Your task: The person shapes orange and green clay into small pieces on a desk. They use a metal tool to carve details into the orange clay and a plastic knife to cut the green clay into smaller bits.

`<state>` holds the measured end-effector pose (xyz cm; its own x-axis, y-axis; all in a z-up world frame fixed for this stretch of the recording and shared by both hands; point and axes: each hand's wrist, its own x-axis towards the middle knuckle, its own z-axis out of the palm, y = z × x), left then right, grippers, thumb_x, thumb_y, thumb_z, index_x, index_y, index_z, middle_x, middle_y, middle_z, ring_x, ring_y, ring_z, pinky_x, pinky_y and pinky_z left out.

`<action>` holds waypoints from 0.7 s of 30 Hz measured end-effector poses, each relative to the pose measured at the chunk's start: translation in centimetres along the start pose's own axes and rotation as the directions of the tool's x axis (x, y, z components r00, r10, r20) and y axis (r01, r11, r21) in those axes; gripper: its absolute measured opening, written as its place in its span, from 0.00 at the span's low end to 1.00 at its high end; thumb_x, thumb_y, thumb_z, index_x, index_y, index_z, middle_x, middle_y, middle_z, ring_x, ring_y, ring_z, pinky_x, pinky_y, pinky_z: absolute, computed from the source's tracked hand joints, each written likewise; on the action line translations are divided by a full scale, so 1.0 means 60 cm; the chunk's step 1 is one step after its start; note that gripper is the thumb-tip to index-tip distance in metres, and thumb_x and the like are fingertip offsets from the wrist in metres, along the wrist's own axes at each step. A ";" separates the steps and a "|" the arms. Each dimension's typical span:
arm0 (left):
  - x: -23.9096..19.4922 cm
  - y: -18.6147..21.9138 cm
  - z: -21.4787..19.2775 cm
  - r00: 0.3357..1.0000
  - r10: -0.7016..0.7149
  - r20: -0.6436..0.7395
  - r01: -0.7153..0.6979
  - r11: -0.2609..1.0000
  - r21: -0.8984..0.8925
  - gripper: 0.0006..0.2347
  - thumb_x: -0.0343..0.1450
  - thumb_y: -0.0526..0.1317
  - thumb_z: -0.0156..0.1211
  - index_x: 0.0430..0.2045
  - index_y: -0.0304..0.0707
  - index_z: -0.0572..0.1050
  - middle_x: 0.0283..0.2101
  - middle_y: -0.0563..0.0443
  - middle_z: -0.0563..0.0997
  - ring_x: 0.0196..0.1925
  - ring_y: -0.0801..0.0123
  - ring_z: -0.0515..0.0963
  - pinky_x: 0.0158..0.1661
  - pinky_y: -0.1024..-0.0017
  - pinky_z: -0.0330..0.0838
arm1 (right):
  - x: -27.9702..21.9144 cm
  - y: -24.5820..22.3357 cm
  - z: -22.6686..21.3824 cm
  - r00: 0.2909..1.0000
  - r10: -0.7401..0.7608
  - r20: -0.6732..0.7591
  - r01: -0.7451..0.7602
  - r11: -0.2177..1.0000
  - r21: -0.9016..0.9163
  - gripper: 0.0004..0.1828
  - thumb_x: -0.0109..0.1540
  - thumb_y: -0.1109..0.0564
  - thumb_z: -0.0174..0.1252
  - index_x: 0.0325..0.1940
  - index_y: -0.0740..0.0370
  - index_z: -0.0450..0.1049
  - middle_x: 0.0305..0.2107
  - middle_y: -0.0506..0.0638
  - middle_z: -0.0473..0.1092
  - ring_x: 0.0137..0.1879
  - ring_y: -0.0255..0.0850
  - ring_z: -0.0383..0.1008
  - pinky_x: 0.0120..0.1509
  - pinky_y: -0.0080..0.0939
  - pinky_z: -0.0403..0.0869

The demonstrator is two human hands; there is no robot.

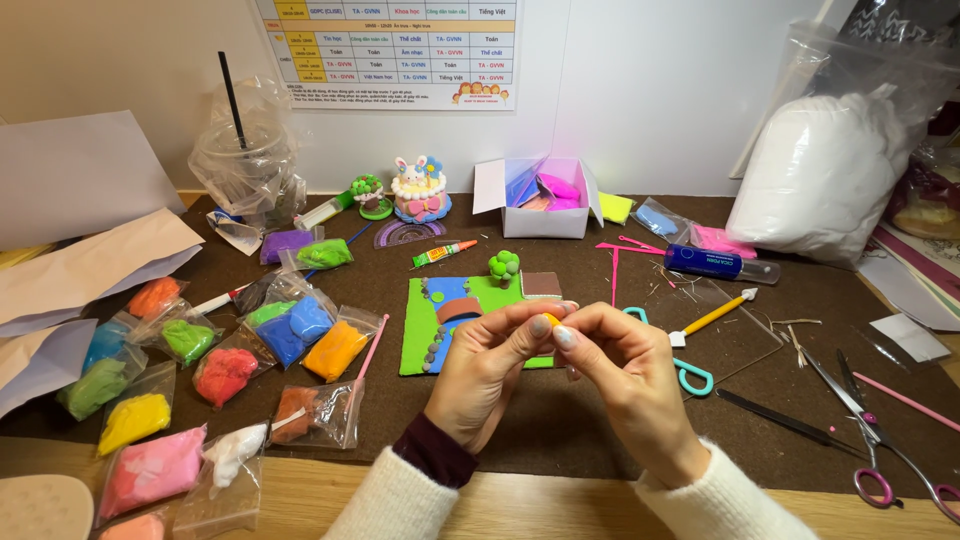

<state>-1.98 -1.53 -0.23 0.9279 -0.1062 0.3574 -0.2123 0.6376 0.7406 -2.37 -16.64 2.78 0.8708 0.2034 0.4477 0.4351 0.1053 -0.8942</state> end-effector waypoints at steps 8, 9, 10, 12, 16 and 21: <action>0.004 -0.004 -0.013 0.991 -0.037 -0.128 0.032 0.999 -0.035 0.10 0.71 0.40 0.64 0.39 0.31 0.81 0.43 0.42 0.86 0.40 0.68 0.81 0.44 0.70 0.75 | 0.009 0.004 -0.009 0.992 0.107 0.073 -0.114 0.987 0.110 0.17 0.66 0.56 0.52 0.39 0.73 0.81 0.26 0.59 0.78 0.30 0.39 0.71 0.34 0.37 0.72; 0.006 -0.007 -0.016 0.992 -0.010 -0.126 0.006 0.999 -0.037 0.08 0.72 0.39 0.63 0.38 0.32 0.80 0.46 0.43 0.85 0.41 0.69 0.82 0.45 0.71 0.75 | 0.011 0.005 -0.011 0.991 0.123 0.054 -0.127 0.987 0.098 0.17 0.66 0.56 0.51 0.37 0.73 0.81 0.25 0.59 0.77 0.30 0.40 0.72 0.33 0.37 0.72; 0.005 -0.005 -0.016 0.992 -0.010 -0.126 0.006 0.999 -0.037 0.08 0.72 0.39 0.63 0.38 0.32 0.80 0.46 0.43 0.85 0.41 0.69 0.82 0.45 0.71 0.75 | 0.012 0.002 -0.012 0.991 0.123 0.054 -0.128 0.987 0.097 0.17 0.66 0.56 0.51 0.37 0.73 0.81 0.25 0.59 0.77 0.30 0.40 0.72 0.33 0.37 0.72; 0.004 -0.002 -0.015 0.979 -0.070 -0.191 0.052 0.994 -0.096 0.06 0.71 0.37 0.65 0.37 0.33 0.79 0.35 0.44 0.84 0.38 0.70 0.82 0.43 0.76 0.75 | 0.013 -0.004 -0.013 0.988 0.143 -0.067 -0.138 0.988 0.072 0.16 0.67 0.57 0.51 0.35 0.71 0.79 0.22 0.57 0.75 0.27 0.38 0.69 0.32 0.35 0.69; 0.007 -0.011 -0.022 0.968 -0.095 -0.232 0.059 0.986 -0.159 0.07 0.69 0.33 0.68 0.37 0.30 0.80 0.32 0.48 0.82 0.34 0.71 0.79 0.38 0.76 0.76 | 0.013 0.000 -0.015 0.989 0.124 -0.083 -0.118 0.991 0.069 0.15 0.68 0.57 0.51 0.34 0.69 0.78 0.22 0.56 0.75 0.28 0.37 0.70 0.33 0.34 0.69; 0.001 0.002 -0.010 0.981 -0.129 -0.144 0.104 0.980 -0.167 0.15 0.69 0.30 0.65 0.49 0.24 0.77 0.40 0.32 0.85 0.37 0.64 0.84 0.45 0.70 0.81 | 0.014 -0.005 -0.012 0.995 0.051 -0.090 -0.046 0.997 0.057 0.11 0.68 0.57 0.53 0.41 0.68 0.77 0.24 0.53 0.72 0.28 0.36 0.66 0.34 0.35 0.68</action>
